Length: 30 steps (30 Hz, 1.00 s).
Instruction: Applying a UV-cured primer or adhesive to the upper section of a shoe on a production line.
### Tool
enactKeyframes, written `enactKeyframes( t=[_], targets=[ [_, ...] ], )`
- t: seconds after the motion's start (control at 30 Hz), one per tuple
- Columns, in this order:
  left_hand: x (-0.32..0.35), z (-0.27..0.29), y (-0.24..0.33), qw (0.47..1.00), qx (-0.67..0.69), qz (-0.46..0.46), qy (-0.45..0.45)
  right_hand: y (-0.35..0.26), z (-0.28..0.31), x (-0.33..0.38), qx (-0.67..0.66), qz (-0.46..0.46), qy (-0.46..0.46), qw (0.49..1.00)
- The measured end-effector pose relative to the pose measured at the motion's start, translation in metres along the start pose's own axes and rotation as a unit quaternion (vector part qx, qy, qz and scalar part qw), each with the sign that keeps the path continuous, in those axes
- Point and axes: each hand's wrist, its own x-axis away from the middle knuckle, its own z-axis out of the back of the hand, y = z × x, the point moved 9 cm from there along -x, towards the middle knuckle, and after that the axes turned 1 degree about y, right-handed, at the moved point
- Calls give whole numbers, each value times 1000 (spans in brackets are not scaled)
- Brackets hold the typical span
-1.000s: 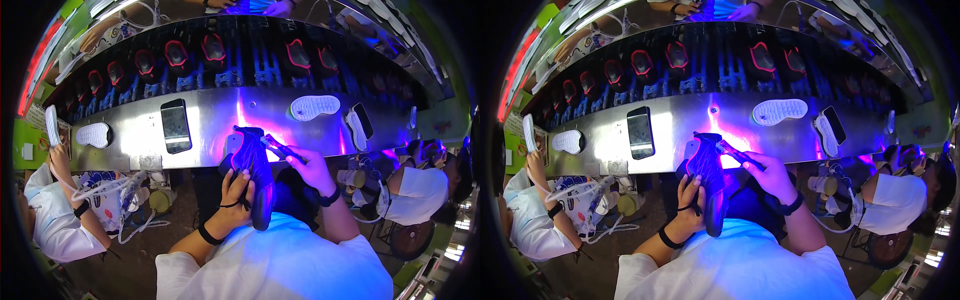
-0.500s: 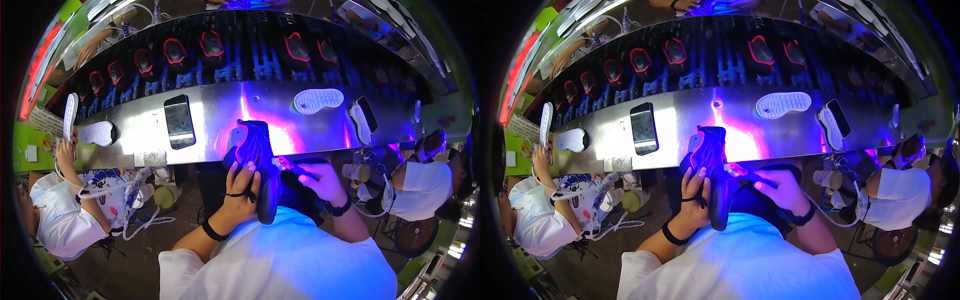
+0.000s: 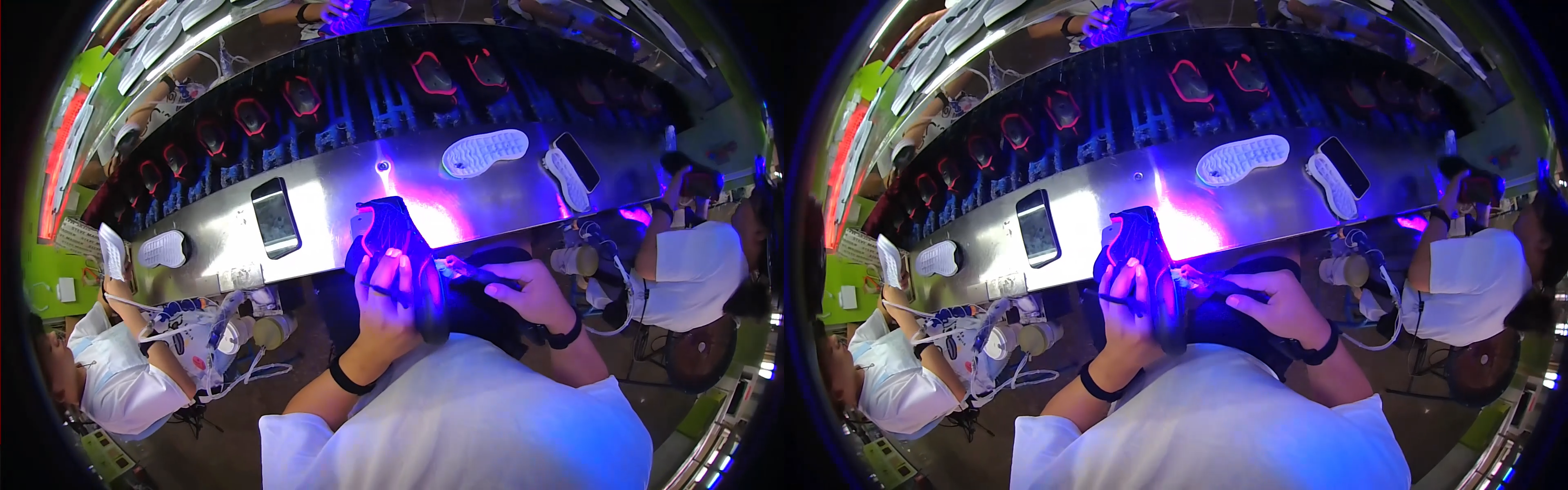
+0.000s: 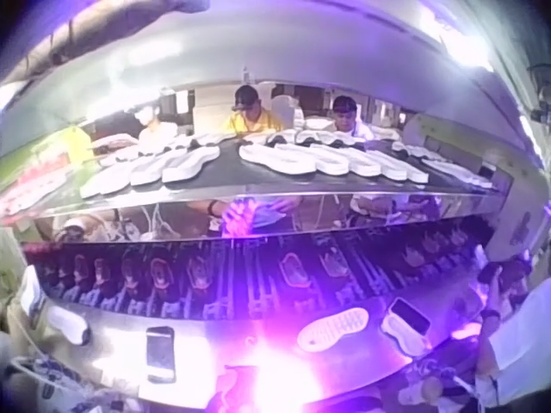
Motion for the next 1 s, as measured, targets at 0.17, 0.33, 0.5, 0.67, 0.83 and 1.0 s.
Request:
enactKeyframes(
  t=[0.17, 0.33, 0.5, 0.67, 0.83, 1.0],
  targets=[
    [-7, -10, 3, 1000, 8, 19, 21, 6, 13, 7, 14, -61, -8, 998],
    [-29, -8, 4, 999, -17, 49, 3, 19, 14, 21, -27, -67, 0, 997],
    [-48, 4, -4, 996, -42, 73, 22, 18, 2, 30, -79, -57, 19, 995],
    [-63, 26, -18, 987, -116, 98, 54, 1, -13, 19, -85, -44, 65, 993],
    [-72, 37, -31, 982, -135, 135, 16, -49, 1, 3, 85, 86, 133, 984],
    [-82, 47, -39, 986, -93, 139, 1, -68, 10, -7, 149, 103, 111, 977]
  ],
)
